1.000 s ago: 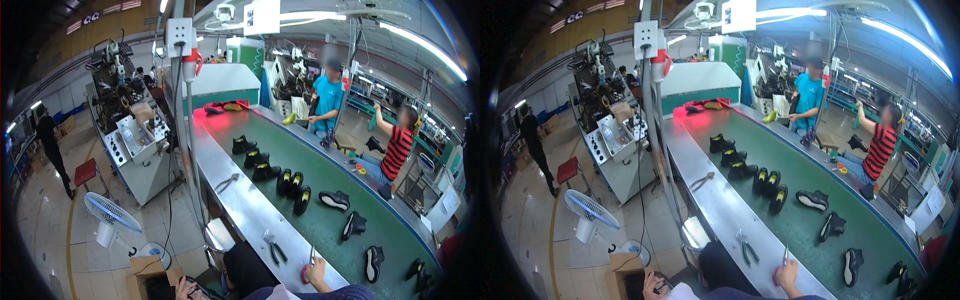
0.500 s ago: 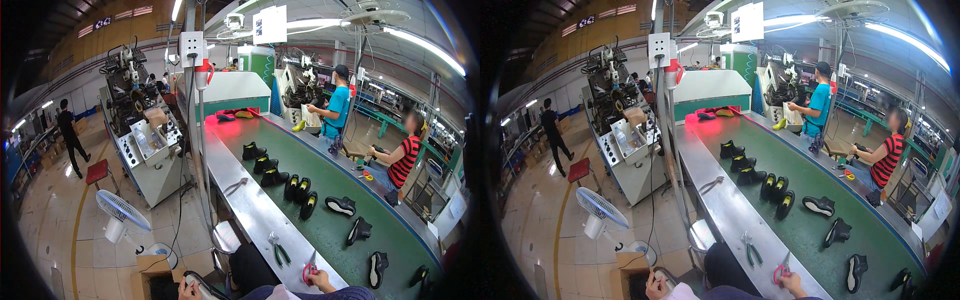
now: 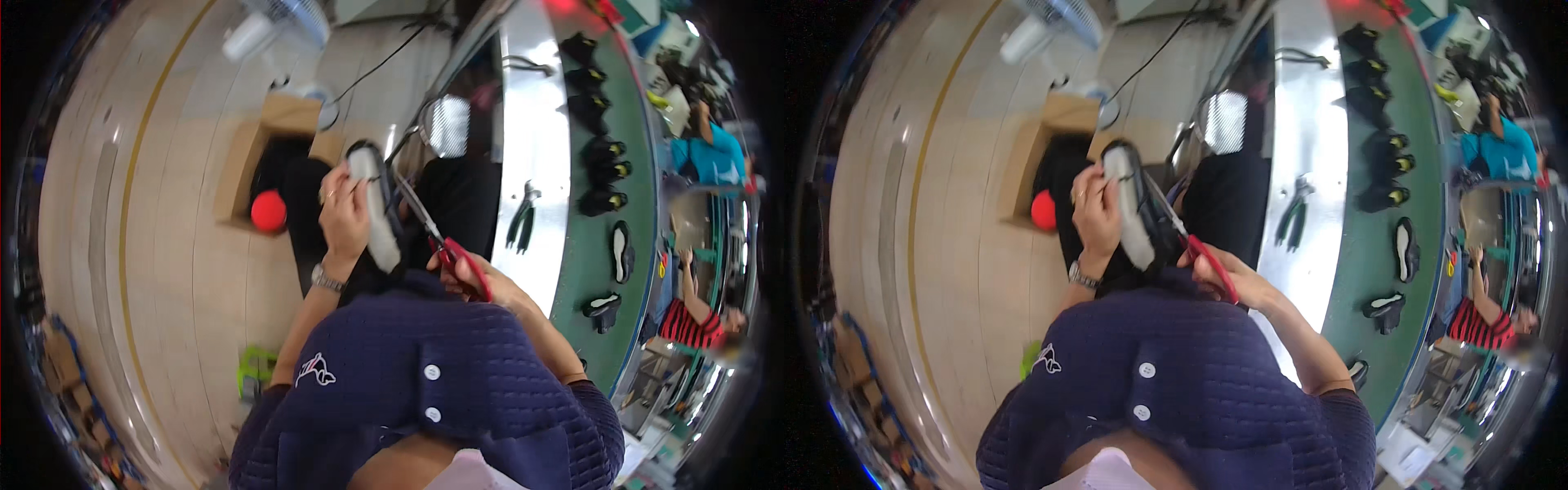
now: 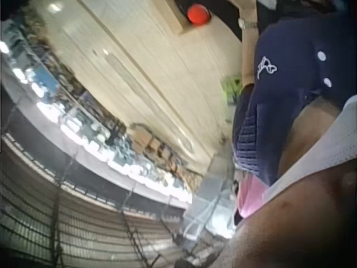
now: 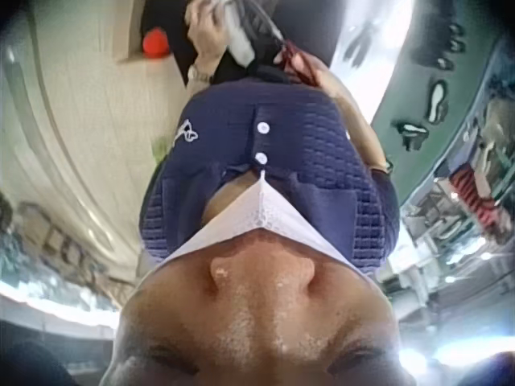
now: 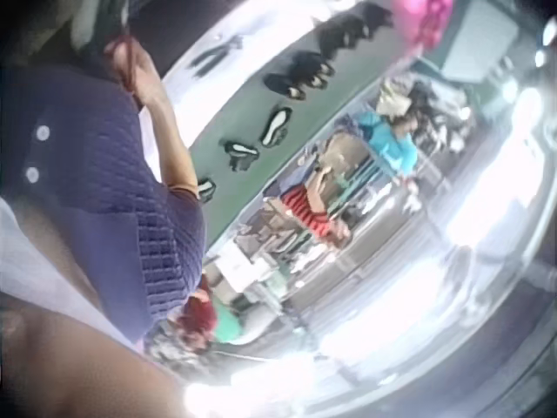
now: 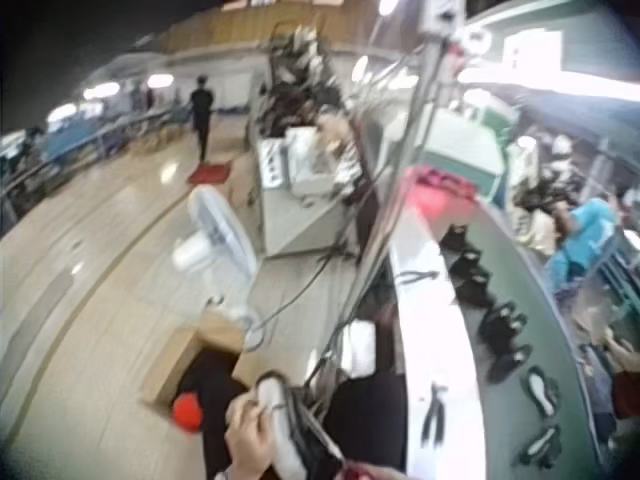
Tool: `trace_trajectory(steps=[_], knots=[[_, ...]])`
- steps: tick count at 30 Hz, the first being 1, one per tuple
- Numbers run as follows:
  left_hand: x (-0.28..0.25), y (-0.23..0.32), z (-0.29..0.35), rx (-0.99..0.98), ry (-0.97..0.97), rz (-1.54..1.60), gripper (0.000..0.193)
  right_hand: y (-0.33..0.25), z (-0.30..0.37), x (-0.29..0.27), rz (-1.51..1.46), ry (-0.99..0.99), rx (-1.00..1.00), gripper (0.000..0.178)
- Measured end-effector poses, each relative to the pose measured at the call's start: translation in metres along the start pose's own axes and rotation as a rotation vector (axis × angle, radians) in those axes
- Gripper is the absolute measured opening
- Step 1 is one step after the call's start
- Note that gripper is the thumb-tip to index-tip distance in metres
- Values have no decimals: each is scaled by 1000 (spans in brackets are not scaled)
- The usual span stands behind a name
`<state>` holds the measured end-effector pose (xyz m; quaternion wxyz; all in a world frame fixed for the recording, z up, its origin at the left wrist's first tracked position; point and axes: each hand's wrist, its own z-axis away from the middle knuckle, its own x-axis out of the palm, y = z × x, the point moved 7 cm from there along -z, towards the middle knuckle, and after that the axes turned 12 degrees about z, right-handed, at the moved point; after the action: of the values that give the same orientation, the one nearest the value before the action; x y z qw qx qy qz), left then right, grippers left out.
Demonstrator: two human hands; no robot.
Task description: The person trims, cuts, and pulls materials from shoe soles and uppers using pliers and scissors, and places shoes onto a conveyor belt.
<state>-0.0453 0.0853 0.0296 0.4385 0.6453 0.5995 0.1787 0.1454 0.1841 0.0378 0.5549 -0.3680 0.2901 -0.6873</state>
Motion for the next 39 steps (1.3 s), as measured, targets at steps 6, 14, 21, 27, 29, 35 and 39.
trace_trajectory(steps=[6, 14, 21, 27, 29, 35, 39], knots=[[-7, -9, 5, -60, 7, 23, 8, 9, -22, 15, -71, -58, 152, 76], [-11, -9, 13, -114, 0, 31, 7, 14, -27, 31, -262, 38, 312, 66], [-12, -9, 2, -56, -29, -11, 5, 0, -41, 30, 225, 259, 359, 47], [-20, -9, -24, -49, -10, 38, 13, -30, -22, -15, 299, 533, 192, 34], [-9, 10, -34, 59, -108, -23, 13, -22, -3, -54, 333, 618, 51, 34], [-16, -17, -21, -548, -215, 392, 21, 57, 44, -144, 824, 1253, 266, 45], [-45, 56, -57, 31, -143, 359, 20, 147, 108, -175, 814, 1497, 519, 42]])
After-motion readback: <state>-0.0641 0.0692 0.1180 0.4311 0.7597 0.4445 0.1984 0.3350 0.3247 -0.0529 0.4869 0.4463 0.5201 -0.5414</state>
